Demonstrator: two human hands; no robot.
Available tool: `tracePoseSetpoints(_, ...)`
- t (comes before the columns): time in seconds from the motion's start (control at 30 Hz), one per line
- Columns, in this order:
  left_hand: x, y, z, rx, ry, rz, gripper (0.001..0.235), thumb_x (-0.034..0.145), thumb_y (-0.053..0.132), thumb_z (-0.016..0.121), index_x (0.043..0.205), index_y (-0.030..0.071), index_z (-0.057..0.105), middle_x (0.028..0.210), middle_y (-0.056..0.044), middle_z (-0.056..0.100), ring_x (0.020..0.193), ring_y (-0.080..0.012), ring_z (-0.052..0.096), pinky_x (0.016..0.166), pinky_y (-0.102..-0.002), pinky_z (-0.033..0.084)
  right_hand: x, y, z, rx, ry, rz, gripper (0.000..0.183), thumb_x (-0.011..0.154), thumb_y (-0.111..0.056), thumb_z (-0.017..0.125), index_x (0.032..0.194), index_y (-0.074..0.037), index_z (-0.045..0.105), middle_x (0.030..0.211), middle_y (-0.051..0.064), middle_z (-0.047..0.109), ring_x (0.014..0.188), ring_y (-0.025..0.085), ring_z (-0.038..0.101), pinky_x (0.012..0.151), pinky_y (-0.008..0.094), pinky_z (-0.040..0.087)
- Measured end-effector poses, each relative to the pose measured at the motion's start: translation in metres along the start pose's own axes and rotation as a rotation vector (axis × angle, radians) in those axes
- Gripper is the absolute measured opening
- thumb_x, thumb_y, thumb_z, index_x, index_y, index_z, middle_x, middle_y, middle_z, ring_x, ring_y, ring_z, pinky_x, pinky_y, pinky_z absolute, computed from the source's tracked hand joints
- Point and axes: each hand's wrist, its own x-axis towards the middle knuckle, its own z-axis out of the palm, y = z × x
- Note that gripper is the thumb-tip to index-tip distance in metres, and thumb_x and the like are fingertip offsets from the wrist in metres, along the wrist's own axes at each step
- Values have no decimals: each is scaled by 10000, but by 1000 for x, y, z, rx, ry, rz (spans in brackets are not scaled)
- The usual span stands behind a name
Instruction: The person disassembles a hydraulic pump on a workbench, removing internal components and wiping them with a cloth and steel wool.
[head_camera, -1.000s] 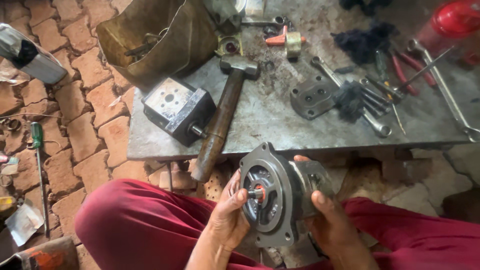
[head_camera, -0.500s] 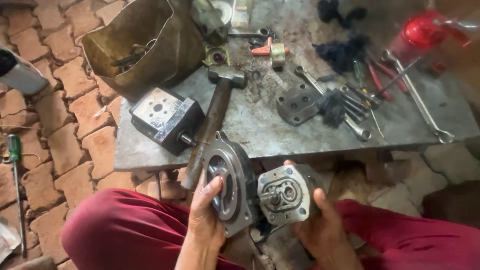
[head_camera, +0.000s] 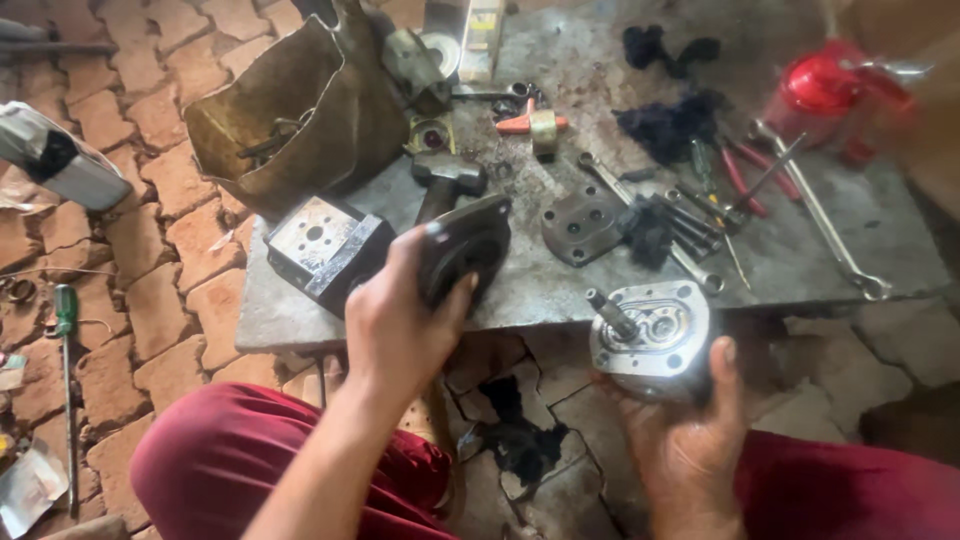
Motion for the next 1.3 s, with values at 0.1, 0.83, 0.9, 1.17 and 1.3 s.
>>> tracePoseSetpoints(0.1,26,-8,6,344,-125,282,543,792,97,810,1295,79,608,1014,-90,697,903,-269,704,744,-385,564,2,-1,3,16,-14,29,747,872,-572,651,1427,-86,532,1287,150,639,1120,331,635,840,534,546)
tracePoseSetpoints(0.83,-13,-42,35,391,-388,496,749,791,556,776,1282,10,631,1302,-146,611,1127,-318,575,943,-440,479,2,3,0,48,35,74,742,870,-591,635,1391,-69,556,1277,133,652,1112,312,647,825,512,559)
tracePoseSetpoints(0.9,-12,-38,34,403,-393,482,791,751,570,790,1294,18,629,1326,-149,600,1157,-322,567,959,-443,475,2,4,2,37,10,64,737,884,-591,626,1397,-66,551,1284,139,644,1118,317,642,829,514,559)
tracePoseSetpoints(1.17,-8,-4,12,69,-425,254,941,673,601,872,1348,19,572,1401,-153,572,1309,-346,523,1079,-473,436,-1,10,0,94,23,139,745,900,-637,567,1414,-99,545,1307,148,633,1125,331,641,807,552,564)
tracePoseSetpoints(1.3,-14,14,7,-254,-482,143,1031,661,541,906,1442,0,506,1464,-181,555,1373,-360,530,1118,-453,442,-3,19,2,214,-173,194,780,952,-653,477,1477,-76,488,1392,171,596,1208,389,595,915,585,502)
